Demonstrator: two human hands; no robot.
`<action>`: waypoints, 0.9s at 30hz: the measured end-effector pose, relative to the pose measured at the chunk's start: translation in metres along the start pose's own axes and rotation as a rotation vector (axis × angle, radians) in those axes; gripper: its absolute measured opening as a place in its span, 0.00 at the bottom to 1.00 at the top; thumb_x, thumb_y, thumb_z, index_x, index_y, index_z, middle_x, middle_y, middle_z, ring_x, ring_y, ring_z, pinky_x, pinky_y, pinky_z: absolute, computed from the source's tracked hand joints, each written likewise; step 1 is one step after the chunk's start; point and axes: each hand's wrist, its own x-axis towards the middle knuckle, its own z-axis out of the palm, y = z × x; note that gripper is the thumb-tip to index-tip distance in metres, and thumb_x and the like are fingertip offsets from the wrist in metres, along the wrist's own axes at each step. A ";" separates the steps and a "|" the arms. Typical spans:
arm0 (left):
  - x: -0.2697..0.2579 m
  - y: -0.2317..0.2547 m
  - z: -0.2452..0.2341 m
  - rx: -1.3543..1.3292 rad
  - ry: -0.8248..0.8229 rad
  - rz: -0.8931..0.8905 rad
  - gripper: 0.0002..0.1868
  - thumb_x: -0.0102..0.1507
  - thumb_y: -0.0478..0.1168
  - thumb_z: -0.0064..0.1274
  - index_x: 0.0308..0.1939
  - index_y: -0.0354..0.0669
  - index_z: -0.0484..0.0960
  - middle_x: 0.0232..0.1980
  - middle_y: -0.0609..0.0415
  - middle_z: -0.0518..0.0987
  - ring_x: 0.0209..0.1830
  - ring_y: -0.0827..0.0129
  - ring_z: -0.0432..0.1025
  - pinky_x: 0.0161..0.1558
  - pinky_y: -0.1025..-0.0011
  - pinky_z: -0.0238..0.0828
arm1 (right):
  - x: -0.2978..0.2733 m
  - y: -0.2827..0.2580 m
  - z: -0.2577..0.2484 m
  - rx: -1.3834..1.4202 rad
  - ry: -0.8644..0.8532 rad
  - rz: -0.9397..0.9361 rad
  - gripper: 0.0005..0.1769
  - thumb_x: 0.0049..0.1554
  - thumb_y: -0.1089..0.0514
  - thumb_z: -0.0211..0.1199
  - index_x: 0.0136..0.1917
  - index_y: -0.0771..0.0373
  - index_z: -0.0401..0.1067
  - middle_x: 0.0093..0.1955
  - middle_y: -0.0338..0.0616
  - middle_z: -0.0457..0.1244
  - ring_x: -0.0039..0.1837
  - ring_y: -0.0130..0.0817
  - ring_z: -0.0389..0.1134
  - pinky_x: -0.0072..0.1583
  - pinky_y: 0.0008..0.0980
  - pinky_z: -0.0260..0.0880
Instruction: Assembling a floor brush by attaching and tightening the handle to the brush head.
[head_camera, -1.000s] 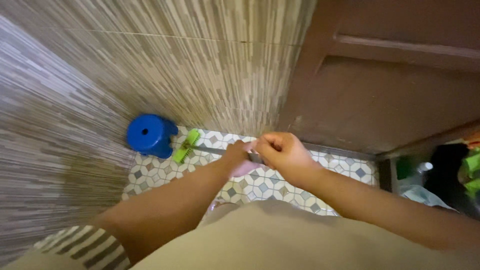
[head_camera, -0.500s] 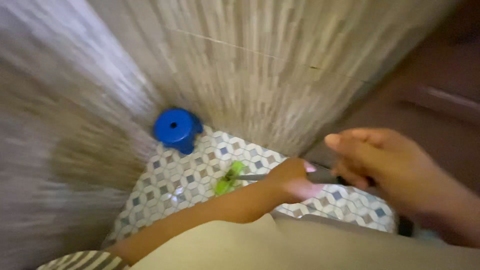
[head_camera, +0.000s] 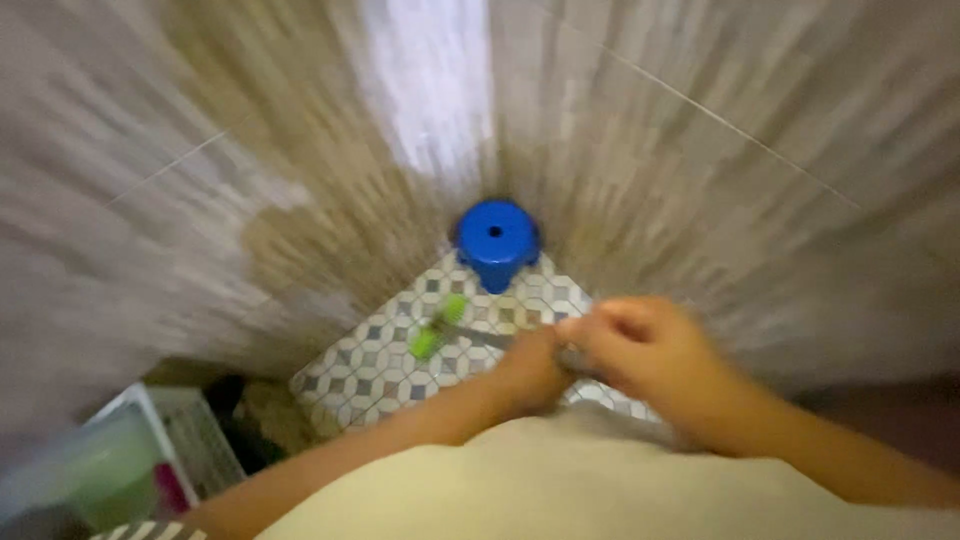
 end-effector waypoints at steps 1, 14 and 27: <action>-0.007 0.009 -0.003 -0.011 0.037 -0.020 0.17 0.61 0.53 0.56 0.47 0.49 0.85 0.46 0.45 0.85 0.47 0.51 0.80 0.49 0.58 0.75 | -0.005 -0.008 -0.009 -0.027 -0.032 -0.013 0.16 0.54 0.49 0.64 0.31 0.60 0.75 0.23 0.36 0.57 0.27 0.25 0.53 0.32 0.30 0.50; -0.011 -0.069 -0.043 -0.028 0.182 -0.209 0.13 0.59 0.46 0.54 0.45 0.50 0.86 0.49 0.46 0.84 0.50 0.47 0.78 0.49 0.55 0.73 | 0.071 -0.010 0.039 -0.173 -0.209 -0.231 0.23 0.56 0.48 0.65 0.28 0.64 0.71 0.22 0.35 0.56 0.25 0.23 0.54 0.29 0.31 0.52; 0.031 -0.032 -0.076 -0.610 0.695 -0.266 0.17 0.54 0.38 0.60 0.47 0.48 0.81 0.43 0.51 0.84 0.39 0.60 0.80 0.37 0.61 0.79 | 0.134 -0.131 -0.015 0.530 -0.753 -0.219 0.20 0.63 0.46 0.59 0.41 0.65 0.69 0.33 0.38 0.60 0.42 0.34 0.66 0.51 0.33 0.66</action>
